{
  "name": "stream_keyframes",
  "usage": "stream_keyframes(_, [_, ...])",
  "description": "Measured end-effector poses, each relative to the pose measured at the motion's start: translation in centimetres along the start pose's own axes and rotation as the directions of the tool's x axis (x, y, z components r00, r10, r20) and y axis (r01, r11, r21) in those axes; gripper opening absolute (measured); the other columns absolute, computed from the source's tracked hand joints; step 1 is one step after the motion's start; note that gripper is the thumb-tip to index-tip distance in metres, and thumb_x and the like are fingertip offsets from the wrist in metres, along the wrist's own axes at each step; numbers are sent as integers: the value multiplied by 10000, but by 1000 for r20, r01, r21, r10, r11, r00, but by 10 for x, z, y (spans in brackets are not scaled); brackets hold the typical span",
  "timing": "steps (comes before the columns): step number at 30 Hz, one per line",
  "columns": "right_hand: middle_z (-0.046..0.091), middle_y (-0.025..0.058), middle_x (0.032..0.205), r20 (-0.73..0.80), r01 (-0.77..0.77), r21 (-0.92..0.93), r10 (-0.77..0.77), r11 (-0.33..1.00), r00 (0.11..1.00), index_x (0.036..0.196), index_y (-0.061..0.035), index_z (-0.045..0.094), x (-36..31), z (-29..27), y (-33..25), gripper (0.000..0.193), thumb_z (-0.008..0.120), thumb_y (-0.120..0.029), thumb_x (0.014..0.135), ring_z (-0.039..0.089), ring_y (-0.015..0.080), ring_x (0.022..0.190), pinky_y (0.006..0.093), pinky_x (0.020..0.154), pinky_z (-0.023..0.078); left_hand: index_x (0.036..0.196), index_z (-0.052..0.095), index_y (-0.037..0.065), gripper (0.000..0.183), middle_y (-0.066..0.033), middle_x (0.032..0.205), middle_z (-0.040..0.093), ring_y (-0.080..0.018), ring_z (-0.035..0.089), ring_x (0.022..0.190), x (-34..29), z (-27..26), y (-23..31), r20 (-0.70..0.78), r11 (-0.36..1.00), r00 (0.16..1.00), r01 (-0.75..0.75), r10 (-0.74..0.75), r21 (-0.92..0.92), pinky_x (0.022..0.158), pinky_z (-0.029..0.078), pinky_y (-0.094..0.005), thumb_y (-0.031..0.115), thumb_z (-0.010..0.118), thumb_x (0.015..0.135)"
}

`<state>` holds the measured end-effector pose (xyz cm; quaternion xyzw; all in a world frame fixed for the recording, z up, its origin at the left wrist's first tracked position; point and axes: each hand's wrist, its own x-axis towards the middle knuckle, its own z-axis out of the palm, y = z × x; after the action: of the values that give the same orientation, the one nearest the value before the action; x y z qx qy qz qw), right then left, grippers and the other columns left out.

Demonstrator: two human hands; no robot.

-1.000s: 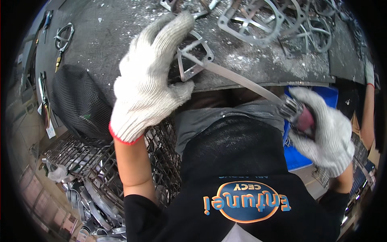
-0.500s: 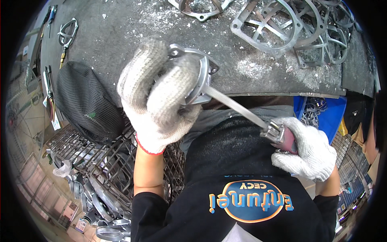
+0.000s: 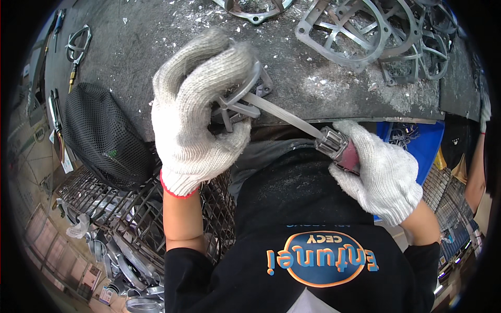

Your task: The person picks up a metal frame part and deburrs its edges using a handheld pneumatic file, turning the part by hand to file various sections.

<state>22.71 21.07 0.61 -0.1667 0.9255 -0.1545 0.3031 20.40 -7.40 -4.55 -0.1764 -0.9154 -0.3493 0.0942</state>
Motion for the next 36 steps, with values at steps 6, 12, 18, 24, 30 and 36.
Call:
stream_keyframes(6, [718, 143, 964, 27, -57, -33, 58, 998, 998, 1343, -132, 575, 4, 4, -9, 639, 828, -310, 784, 719, 348, 833, 413, 718, 574, 1217, 718, 110, 670, -152, 1341, 624, -329, 641, 1189, 8, 3, -2, -27, 985, 998, 49, -54, -164, 947, 566, -397, 37, 760, 553])
stream_keyframes(12, [733, 121, 1008, -27, -6, 101, 9, 995, 1000, 1337, -119, 580, 4, 5, -1, 647, 840, -278, 767, 726, 339, 879, 391, 763, 579, 1218, 709, 108, 648, -167, 1353, 611, -317, 651, 1185, 7, 4, -2, -44, 973, 995, 82, -94, -215, 955, 563, -395, 52, 787, 578])
stream_keyframes(18, [734, 155, 1063, 52, -42, 245, 30, 969, 998, 1346, -122, 574, -6, -3, 12, 632, 802, -343, 800, 726, 359, 954, 410, 817, 577, 1343, 599, 32, 777, -205, 1459, 490, -327, 515, 1351, 2, -2, -5, -24, 996, 998, -56, 54, -73, 1085, 476, -438, 96, 897, 628])
stream_keyframes(24, [736, 185, 1012, 256, -43, 369, -57, 928, 965, 1353, -112, 547, 5, -14, 19, 680, 766, -490, 832, 716, 420, 922, 458, 792, 567, 1391, 577, 48, 874, -195, 1452, 529, -348, 538, 1313, 4, -3, 16, 11, 973, 1000, -13, 11, 230, 1068, 490, -419, 147, 923, 594])
stream_keyframes(30, [715, 227, 1000, 560, -214, 477, -107, 852, 822, 1327, -69, 543, 19, -39, 9, 748, 754, -581, 824, 707, 414, 948, 440, 803, 549, 1407, 574, 61, 887, -165, 1433, 576, -372, 548, 1292, 0, -2, 21, 9, 891, 990, -130, 140, 434, 1066, 467, -451, 226, 912, 605])
stream_keyframes(36, [722, 200, 958, 358, -42, 400, -114, 916, 927, 1333, -85, 531, 10, -26, -3, 666, 739, -510, 865, 714, 405, 892, 440, 755, 556, 1365, 606, 52, 833, -163, 1358, 632, -365, 592, 1245, 7, -6, 13, 8, 892, 987, -151, 163, 425, 1047, 482, -455, 206, 896, 600])
